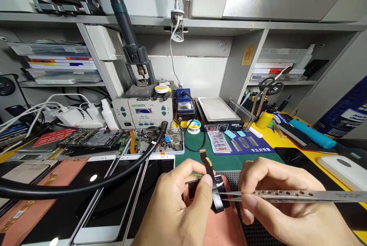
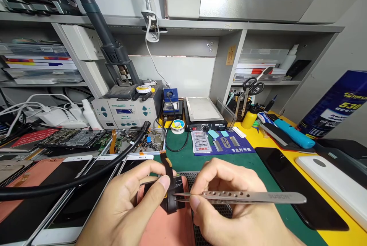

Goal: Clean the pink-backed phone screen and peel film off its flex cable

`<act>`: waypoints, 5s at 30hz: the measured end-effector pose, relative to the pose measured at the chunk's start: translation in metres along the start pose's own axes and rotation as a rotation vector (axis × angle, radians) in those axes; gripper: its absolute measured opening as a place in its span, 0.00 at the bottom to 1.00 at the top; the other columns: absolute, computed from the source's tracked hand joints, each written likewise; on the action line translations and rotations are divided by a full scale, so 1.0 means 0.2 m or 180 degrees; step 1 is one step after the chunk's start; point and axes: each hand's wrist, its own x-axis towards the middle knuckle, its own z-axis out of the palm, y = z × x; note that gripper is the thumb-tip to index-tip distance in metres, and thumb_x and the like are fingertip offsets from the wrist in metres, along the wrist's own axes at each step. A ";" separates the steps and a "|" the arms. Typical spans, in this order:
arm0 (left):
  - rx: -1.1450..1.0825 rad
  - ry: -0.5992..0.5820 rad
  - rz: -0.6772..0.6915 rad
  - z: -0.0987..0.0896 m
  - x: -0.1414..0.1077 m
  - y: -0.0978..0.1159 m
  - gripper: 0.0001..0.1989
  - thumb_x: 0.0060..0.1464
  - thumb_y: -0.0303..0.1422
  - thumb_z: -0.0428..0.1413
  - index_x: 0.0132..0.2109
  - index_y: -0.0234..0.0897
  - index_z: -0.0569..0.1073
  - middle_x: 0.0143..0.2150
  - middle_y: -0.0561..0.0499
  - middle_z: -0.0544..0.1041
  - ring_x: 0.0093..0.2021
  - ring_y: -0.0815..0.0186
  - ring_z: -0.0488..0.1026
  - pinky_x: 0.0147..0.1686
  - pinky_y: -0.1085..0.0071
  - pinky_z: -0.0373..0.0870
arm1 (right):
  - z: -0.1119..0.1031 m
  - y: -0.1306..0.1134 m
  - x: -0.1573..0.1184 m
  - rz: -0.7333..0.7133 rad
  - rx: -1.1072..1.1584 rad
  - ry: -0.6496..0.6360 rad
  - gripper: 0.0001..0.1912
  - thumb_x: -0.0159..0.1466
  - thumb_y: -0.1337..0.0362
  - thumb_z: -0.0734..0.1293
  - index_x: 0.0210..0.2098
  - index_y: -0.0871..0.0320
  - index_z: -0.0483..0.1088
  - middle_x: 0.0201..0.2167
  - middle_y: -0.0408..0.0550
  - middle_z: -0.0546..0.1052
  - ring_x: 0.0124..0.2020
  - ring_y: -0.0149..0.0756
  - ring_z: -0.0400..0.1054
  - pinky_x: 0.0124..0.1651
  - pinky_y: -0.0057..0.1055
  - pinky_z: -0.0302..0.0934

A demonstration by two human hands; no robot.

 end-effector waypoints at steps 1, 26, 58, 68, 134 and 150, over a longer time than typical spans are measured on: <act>-0.0019 0.0021 -0.0010 0.00 0.00 0.00 0.12 0.58 0.41 0.51 0.30 0.39 0.66 0.19 0.59 0.58 0.20 0.71 0.52 0.19 0.72 0.44 | 0.00 0.00 0.00 -0.0006 -0.0005 -0.0026 0.09 0.56 0.70 0.71 0.24 0.54 0.68 0.19 0.40 0.75 0.21 0.33 0.69 0.25 0.26 0.66; 0.0101 0.0001 -0.0031 0.00 0.00 0.01 0.13 0.58 0.41 0.50 0.30 0.39 0.66 0.20 0.59 0.59 0.21 0.71 0.51 0.20 0.71 0.45 | -0.02 0.02 0.00 -0.0020 0.0015 -0.0049 0.08 0.59 0.70 0.69 0.26 0.54 0.67 0.20 0.40 0.75 0.22 0.32 0.69 0.26 0.25 0.66; 0.0129 0.0030 -0.0076 0.00 0.00 0.00 0.13 0.58 0.42 0.49 0.31 0.39 0.68 0.19 0.60 0.57 0.20 0.71 0.50 0.20 0.71 0.44 | 0.03 -0.01 -0.01 0.0043 0.0071 0.0381 0.08 0.57 0.68 0.70 0.23 0.53 0.69 0.17 0.38 0.74 0.19 0.31 0.67 0.24 0.25 0.63; 0.0182 0.0022 -0.0095 0.00 0.00 0.00 0.13 0.57 0.42 0.49 0.31 0.39 0.68 0.20 0.60 0.58 0.21 0.71 0.51 0.20 0.71 0.45 | -0.02 0.02 0.01 -0.0053 0.0005 -0.0083 0.09 0.59 0.70 0.69 0.26 0.53 0.68 0.20 0.39 0.76 0.21 0.31 0.69 0.26 0.24 0.66; 0.0251 0.0018 -0.0062 0.00 0.00 0.01 0.13 0.59 0.41 0.50 0.30 0.39 0.67 0.20 0.59 0.56 0.21 0.71 0.51 0.20 0.71 0.45 | -0.01 0.00 0.01 -0.0026 -0.0131 0.0185 0.08 0.57 0.69 0.70 0.24 0.54 0.69 0.18 0.40 0.75 0.20 0.31 0.68 0.24 0.24 0.65; 0.0406 0.0122 -0.0184 0.00 -0.01 0.03 0.14 0.57 0.43 0.50 0.30 0.39 0.68 0.20 0.59 0.58 0.21 0.70 0.53 0.21 0.72 0.47 | 0.00 -0.02 0.02 0.0038 -0.0029 0.0199 0.07 0.57 0.68 0.71 0.24 0.54 0.69 0.19 0.40 0.75 0.20 0.30 0.68 0.24 0.22 0.65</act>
